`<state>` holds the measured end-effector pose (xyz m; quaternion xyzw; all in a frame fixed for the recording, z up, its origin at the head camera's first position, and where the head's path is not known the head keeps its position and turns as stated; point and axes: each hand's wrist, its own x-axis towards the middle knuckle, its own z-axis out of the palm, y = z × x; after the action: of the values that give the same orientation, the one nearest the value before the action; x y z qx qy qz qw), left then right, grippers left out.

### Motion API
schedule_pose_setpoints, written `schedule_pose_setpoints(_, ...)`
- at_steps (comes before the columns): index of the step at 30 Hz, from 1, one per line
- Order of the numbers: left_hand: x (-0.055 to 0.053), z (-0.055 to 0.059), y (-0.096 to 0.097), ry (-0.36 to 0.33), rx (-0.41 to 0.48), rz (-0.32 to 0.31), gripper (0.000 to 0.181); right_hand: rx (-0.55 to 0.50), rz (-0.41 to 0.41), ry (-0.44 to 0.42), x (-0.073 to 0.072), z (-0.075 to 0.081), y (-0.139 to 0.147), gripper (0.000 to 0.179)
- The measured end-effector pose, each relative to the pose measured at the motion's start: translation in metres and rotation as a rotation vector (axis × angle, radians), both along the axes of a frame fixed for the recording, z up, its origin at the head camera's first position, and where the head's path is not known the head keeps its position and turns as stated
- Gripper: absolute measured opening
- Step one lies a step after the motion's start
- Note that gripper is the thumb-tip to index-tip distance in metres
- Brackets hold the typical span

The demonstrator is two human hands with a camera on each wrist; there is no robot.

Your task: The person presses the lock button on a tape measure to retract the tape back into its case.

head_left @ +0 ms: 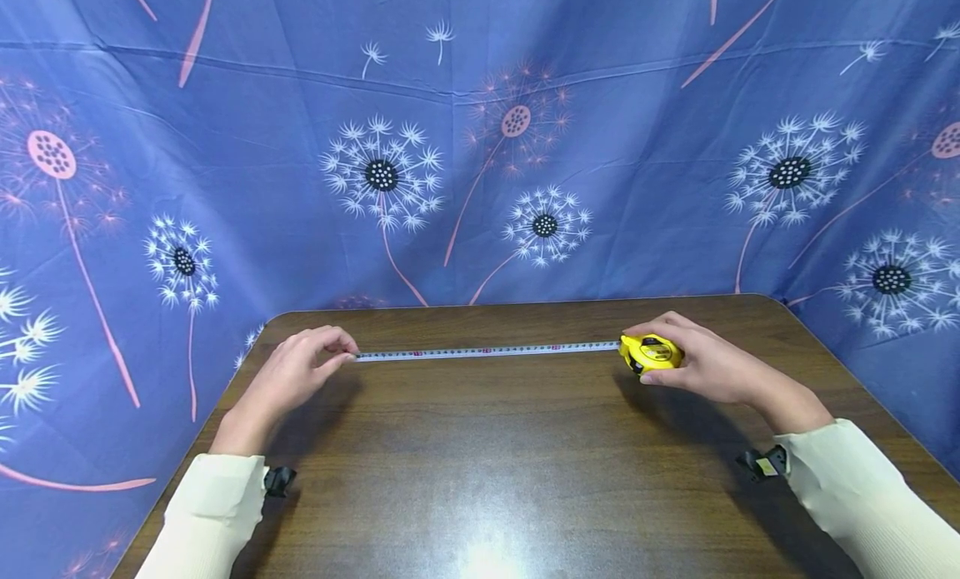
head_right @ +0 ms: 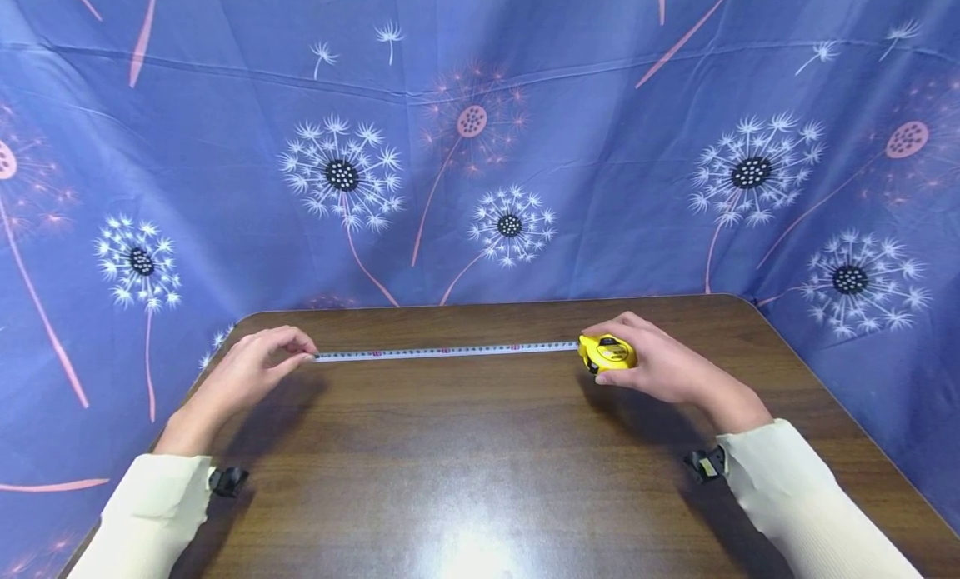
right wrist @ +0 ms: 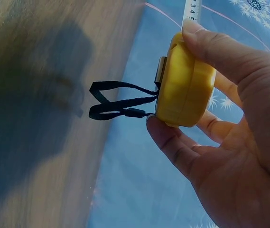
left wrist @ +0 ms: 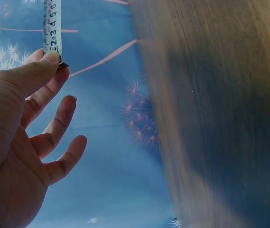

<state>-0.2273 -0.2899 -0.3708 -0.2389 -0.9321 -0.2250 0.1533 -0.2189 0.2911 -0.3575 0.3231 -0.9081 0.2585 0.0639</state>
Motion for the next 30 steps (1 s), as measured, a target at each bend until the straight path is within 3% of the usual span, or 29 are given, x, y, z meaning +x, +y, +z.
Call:
schedule_pose_setpoints(18,-0.001,-0.001,0.003,0.002,0.011,-0.028,0.016,0.003,0.006,-0.024,-0.002,-0.002,-0.005,0.059)
schedule_pose_setpoints(30,-0.001,-0.001,0.007,-0.015,0.011,-0.036,0.014,-0.004,0.025,0.009,-0.003,-0.005,-0.01,0.059)
